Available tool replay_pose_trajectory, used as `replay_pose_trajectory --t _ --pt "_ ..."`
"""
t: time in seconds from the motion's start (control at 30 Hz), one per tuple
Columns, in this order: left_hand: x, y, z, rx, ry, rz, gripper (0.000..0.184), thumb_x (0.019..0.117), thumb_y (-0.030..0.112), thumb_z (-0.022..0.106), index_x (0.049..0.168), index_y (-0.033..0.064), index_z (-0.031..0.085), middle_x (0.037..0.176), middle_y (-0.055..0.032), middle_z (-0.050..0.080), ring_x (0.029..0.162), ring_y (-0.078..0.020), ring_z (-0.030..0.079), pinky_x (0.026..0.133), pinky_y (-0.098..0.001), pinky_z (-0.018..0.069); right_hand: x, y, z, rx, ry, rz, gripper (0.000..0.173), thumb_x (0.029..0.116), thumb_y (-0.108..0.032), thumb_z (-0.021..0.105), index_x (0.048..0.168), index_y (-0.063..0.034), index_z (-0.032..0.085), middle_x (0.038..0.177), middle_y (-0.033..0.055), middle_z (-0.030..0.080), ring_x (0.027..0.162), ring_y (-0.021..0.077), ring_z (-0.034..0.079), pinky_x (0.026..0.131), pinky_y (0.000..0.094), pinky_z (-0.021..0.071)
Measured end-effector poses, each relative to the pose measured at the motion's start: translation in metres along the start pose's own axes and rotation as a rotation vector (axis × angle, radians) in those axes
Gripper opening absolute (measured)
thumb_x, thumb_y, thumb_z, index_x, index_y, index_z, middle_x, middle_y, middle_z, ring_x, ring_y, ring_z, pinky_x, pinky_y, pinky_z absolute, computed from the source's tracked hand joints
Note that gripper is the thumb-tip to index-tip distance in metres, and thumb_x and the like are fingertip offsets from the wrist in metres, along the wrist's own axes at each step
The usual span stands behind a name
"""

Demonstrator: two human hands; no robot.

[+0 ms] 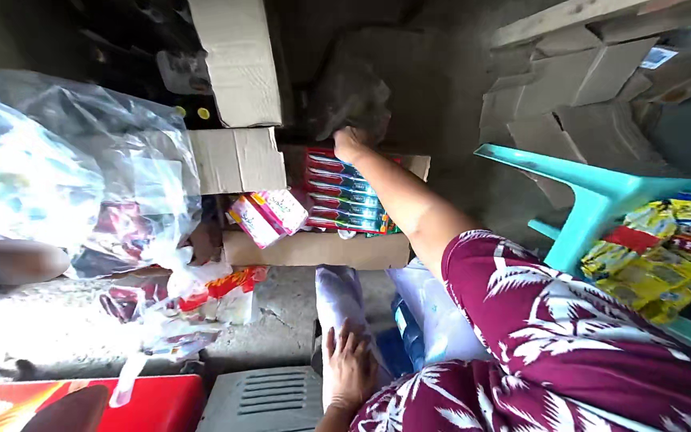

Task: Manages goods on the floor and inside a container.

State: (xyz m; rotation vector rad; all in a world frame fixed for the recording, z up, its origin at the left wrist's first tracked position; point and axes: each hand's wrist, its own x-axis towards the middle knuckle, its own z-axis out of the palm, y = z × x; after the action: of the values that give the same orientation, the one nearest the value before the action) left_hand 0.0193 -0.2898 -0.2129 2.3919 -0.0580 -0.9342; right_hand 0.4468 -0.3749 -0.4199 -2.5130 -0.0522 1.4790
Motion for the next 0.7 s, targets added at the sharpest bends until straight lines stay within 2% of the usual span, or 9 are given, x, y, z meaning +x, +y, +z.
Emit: replay_pose_trajectory --t 0.07,0.1,0.2,0.27,0.33,0.37,0.43,0.6,0.7 --pt "0.006 -0.003 -0.002 -0.003 0.032 0.013 0.035 0.0922 0.036 0.049 0.102 0.0244 0.081 0.126 0.0023 0.072 0.133 -0.0319 0.057 0.113 -0.0644 0.0337 0.014 -0.001 -0.002 0.061 0.006 0.043 0.037 0.0977 -0.015 0.059 0.127 0.0063 0.064 0.140 0.0268 0.058 0.132 0.0434 0.054 0.103 0.0664 0.0432" --pt "0.008 -0.003 -0.003 -0.009 0.040 0.017 0.035 0.0924 0.036 0.049 0.102 0.0244 0.081 0.125 0.0022 0.073 0.132 -0.0324 0.058 0.113 -0.0646 0.0343 0.022 0.003 -0.002 0.143 0.061 0.067 0.047 0.0972 -0.014 0.061 0.138 0.0081 0.056 0.148 0.0280 0.051 0.137 0.0438 0.049 0.108 0.0651 0.0404" --pt "0.012 -0.005 -0.005 -0.014 0.050 0.030 0.035 0.0925 0.038 0.049 0.101 0.0263 0.081 0.123 0.0029 0.074 0.131 -0.0319 0.059 0.113 -0.0634 0.0345 0.051 0.021 -0.004 0.379 0.350 0.118 0.079 0.0951 -0.017 0.068 0.161 -0.0013 0.027 0.160 0.0227 0.039 0.148 0.0367 0.039 0.120 0.0518 0.0340" --pt "0.014 -0.005 -0.005 -0.009 0.050 0.039 0.035 0.0929 0.038 0.048 0.102 0.0273 0.081 0.123 0.0036 0.073 0.131 -0.0308 0.058 0.114 -0.0622 0.0338 0.061 0.034 -0.016 0.553 0.414 0.152 0.075 0.0938 -0.018 0.071 0.158 -0.0027 0.034 0.154 0.0213 0.048 0.144 0.0350 0.045 0.118 0.0518 0.0364" --pt "0.016 -0.005 -0.007 0.002 0.045 0.045 0.035 0.0927 0.038 0.048 0.101 0.0269 0.081 0.123 0.0036 0.073 0.131 -0.0308 0.058 0.114 -0.0621 0.0337 0.067 0.046 -0.028 0.840 0.365 0.241 0.053 0.0976 -0.017 0.067 0.146 -0.0026 0.052 0.137 0.0202 0.062 0.126 0.0304 0.061 0.105 0.0485 0.0496" --pt "0.018 -0.005 -0.008 0.009 0.043 0.045 0.035 0.0924 0.038 0.049 0.100 0.0266 0.081 0.122 0.0036 0.074 0.131 -0.0307 0.059 0.113 -0.0619 0.0339 0.068 0.048 -0.034 1.017 0.329 0.311 0.042 0.1006 -0.020 0.063 0.138 -0.0029 0.057 0.125 0.0176 0.065 0.108 0.0251 0.064 0.091 0.0418 0.0537" --pt "0.022 -0.005 -0.010 0.020 0.039 0.042 0.035 0.0922 0.038 0.049 0.100 0.0261 0.081 0.121 0.0039 0.074 0.130 -0.0300 0.059 0.113 -0.0610 0.0348 0.062 0.051 -0.045 1.415 0.283 0.422 0.034 0.1070 -0.032 0.051 0.131 -0.0077 0.056 0.102 0.0077 0.055 0.078 0.0153 0.052 0.066 0.0290 0.0458" --pt "0.028 -0.004 -0.012 0.045 0.054 0.047 0.033 0.0922 0.035 0.050 0.097 0.0236 0.080 0.119 0.0029 0.074 0.127 -0.0297 0.061 0.111 -0.0607 0.0386 0.076 0.060 -0.046 2.269 0.442 0.366 0.052 0.1034 -0.051 0.045 0.138 -0.0120 0.047 0.126 0.0122 0.055 0.112 0.0254 0.056 0.090 0.0491 0.0515" --pt "0.028 -0.005 -0.010 0.052 0.054 0.057 0.034 0.0924 0.036 0.049 0.098 0.0248 0.080 0.120 0.0042 0.074 0.128 -0.0284 0.060 0.112 -0.0591 0.0375 0.067 0.058 -0.047 2.425 0.548 0.333 0.059 0.1053 -0.048 0.049 0.151 -0.0122 0.039 0.145 0.0144 0.051 0.132 0.0295 0.052 0.106 0.0523 0.0488"
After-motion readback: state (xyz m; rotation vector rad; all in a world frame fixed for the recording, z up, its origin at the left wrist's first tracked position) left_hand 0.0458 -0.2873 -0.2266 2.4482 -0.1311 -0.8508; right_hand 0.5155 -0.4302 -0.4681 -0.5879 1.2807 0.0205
